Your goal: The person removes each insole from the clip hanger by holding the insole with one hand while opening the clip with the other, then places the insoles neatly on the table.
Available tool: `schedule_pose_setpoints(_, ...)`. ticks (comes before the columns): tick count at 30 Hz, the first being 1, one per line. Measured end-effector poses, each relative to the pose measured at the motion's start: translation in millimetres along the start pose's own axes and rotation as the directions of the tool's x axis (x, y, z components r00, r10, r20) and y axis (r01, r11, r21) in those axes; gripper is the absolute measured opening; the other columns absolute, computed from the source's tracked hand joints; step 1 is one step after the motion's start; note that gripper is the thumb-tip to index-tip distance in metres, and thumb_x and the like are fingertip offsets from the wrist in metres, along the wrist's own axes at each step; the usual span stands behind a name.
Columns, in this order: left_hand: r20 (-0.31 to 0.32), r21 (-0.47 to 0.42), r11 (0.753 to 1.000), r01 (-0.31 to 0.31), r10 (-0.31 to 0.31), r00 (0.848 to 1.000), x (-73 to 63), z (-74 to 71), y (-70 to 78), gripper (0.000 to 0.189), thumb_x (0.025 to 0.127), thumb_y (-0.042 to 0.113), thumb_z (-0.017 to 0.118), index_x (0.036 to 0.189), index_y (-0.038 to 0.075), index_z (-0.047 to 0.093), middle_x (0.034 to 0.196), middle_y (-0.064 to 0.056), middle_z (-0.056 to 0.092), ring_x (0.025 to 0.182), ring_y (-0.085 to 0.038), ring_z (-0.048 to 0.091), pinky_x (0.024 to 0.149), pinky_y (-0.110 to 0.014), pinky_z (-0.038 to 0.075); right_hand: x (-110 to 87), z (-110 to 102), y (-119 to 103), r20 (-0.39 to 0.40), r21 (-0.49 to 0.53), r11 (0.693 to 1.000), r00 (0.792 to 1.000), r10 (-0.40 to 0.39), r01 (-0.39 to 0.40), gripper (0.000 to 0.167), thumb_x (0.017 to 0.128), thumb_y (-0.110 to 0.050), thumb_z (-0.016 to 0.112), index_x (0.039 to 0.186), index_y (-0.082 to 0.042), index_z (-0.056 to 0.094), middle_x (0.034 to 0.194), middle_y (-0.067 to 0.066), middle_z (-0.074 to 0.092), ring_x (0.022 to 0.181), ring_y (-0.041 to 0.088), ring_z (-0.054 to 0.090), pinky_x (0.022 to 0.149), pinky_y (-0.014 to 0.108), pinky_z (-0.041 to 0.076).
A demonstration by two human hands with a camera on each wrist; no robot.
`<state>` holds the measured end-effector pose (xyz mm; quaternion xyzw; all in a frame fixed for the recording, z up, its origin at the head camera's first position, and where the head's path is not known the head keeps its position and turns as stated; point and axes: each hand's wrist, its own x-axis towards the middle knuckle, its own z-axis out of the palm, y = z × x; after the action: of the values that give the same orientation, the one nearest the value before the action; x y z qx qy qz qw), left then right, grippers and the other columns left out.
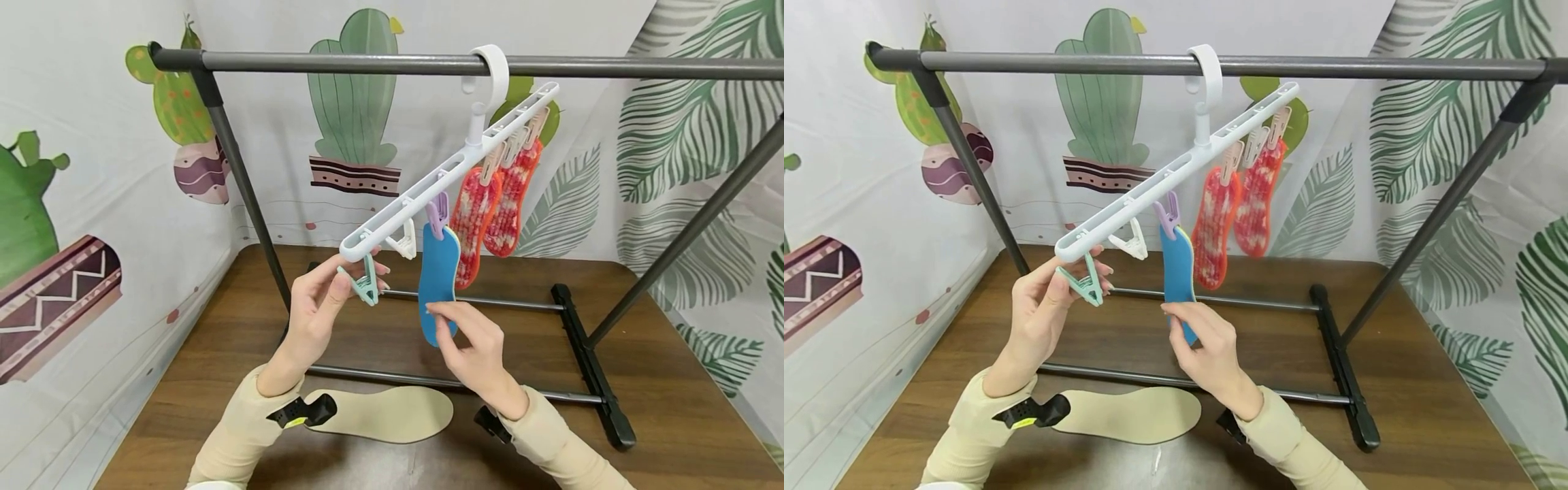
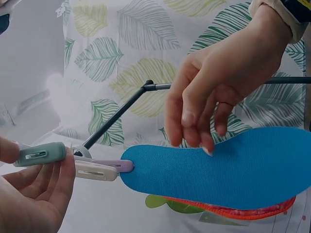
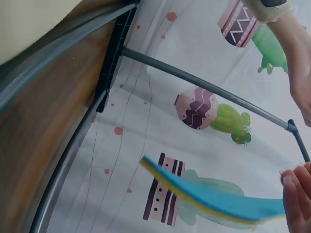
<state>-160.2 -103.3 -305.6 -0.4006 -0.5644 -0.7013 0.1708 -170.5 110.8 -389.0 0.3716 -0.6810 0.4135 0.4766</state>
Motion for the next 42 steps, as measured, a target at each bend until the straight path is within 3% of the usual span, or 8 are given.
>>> schedule_pose_setpoints(4, 0.000, -0.023, 1.000, 0.013, -0.013, 1.000, -0.3, -0.8, 0.1, 0.035, 0.102, 0.032, 0.047, 0.125, 0.008, 0.061, 0.103, 0.000, 0.070, 0.085, -0.015, 0.068, 0.072, -0.026, 0.058, 2.3, -0.2, 3.4, -0.057, -0.004, 1.000, 0.998, -0.013, 0.013, 0.022, 0.095, -0.010, 0.055, 0.093, 0.004, 0.071, 0.085, 0.016, 0.069, 0.076, 0.024, 0.064, 0.077, 0.022, 0.053)
schedule_pose_setpoints(11, -0.013, 0.001, 1.000, 0.008, -0.008, 1.000, 0.3, -3.6, -1.4, 0.053, 0.104, 0.031, 0.043, 0.124, -0.016, 0.053, 0.104, 0.000, 0.070, 0.085, -0.016, 0.069, 0.072, -0.027, 0.059, 5.5, 0.4, 8.7, -0.131, -0.046, 0.999, 0.991, 0.004, -0.010, 0.021, 0.092, -0.010, 0.056, 0.093, 0.005, 0.071, 0.087, 0.019, 0.066, 0.081, 0.030, 0.059, 0.075, 0.026, 0.048)
schedule_pose_setpoints(13, -0.017, 0.004, 1.000, 0.010, -0.010, 1.000, 0.4, -4.3, -1.8, 0.053, 0.104, 0.031, 0.042, 0.124, -0.017, 0.052, 0.104, 0.000, 0.070, 0.085, -0.017, 0.069, 0.073, -0.027, 0.059, 5.7, 0.4, 8.2, -0.137, -0.069, 0.997, 0.990, 0.019, -0.028, 0.022, 0.092, -0.013, 0.057, 0.096, 0.006, 0.070, 0.090, 0.020, 0.064, 0.082, 0.031, 0.055, 0.074, 0.027, 0.046)
schedule_pose_setpoints(21, -0.020, -0.038, 0.999, 0.004, -0.004, 1.000, 0.2, -5.9, -4.8, 0.035, 0.105, 0.026, 0.042, 0.127, 0.005, 0.059, 0.104, -0.001, 0.069, 0.084, -0.017, 0.068, 0.074, -0.027, 0.059, 6.4, 0.6, 7.6, -0.108, -0.162, 0.972, 0.982, 0.156, -0.172, 0.051, 0.088, -0.017, 0.061, 0.128, 0.011, 0.047, 0.122, 0.029, 0.050, 0.102, 0.039, 0.042, 0.084, 0.033, 0.035)
schedule_pose_setpoints(26, -0.026, -0.092, 0.996, 0.011, -0.014, 1.000, 1.1, -5.2, -3.4, 0.032, 0.104, 0.021, 0.041, 0.127, 0.009, 0.060, 0.104, -0.002, 0.069, 0.083, -0.017, 0.068, 0.074, -0.028, 0.059, 7.7, 0.2, 11.9, 0.016, -0.167, 0.939, 0.952, 0.306, -0.299, 0.066, 0.084, -0.005, 0.064, 0.142, 0.005, 0.035, 0.138, 0.025, 0.046, 0.117, 0.036, 0.050, 0.094, 0.041, 0.045)
schedule_pose_setpoints(31, -0.005, -0.095, 0.995, 0.009, -0.010, 1.000, 1.2, -5.1, -4.2, 0.033, 0.104, 0.023, 0.043, 0.128, 0.008, 0.059, 0.103, -0.002, 0.069, 0.083, -0.017, 0.068, 0.074, -0.028, 0.059, 7.4, 1.5, 15.0, 0.079, -0.137, 0.922, 0.924, 0.374, -0.362, 0.059, 0.083, 0.003, 0.068, 0.137, 0.002, 0.046, 0.123, 0.019, 0.063, 0.102, 0.029, 0.067, 0.083, 0.044, 0.058)
schedule_pose_setpoints(37, 0.026, -0.108, 0.994, -0.017, 0.020, 0.999, 0.6, -5.8, -7.9, 0.034, 0.103, 0.028, 0.046, 0.129, 0.010, 0.059, 0.104, 0.000, 0.070, 0.086, -0.015, 0.068, 0.074, -0.028, 0.059, 4.1, 3.6, 16.7, 0.053, -0.152, 0.928, 0.935, 0.352, -0.340, 0.032, 0.085, 0.005, 0.068, 0.116, 0.000, 0.062, 0.092, 0.014, 0.074, 0.075, 0.023, 0.073, 0.062, 0.036, 0.060)
schedule_pose_setpoints(42, 0.035, -0.084, 0.995, -0.060, 0.063, 0.997, 2.8, -4.1, -6.3, 0.035, 0.102, 0.031, 0.048, 0.128, 0.011, 0.059, 0.103, 0.001, 0.070, 0.084, -0.015, 0.067, 0.072, -0.027, 0.059, 5.9, 3.9, 18.5, 0.031, -0.175, 0.934, 0.947, 0.320, -0.311, 0.028, 0.084, 0.008, 0.067, 0.110, 0.001, 0.063, 0.078, 0.011, 0.072, 0.059, 0.017, 0.068, 0.054, 0.029, 0.056)
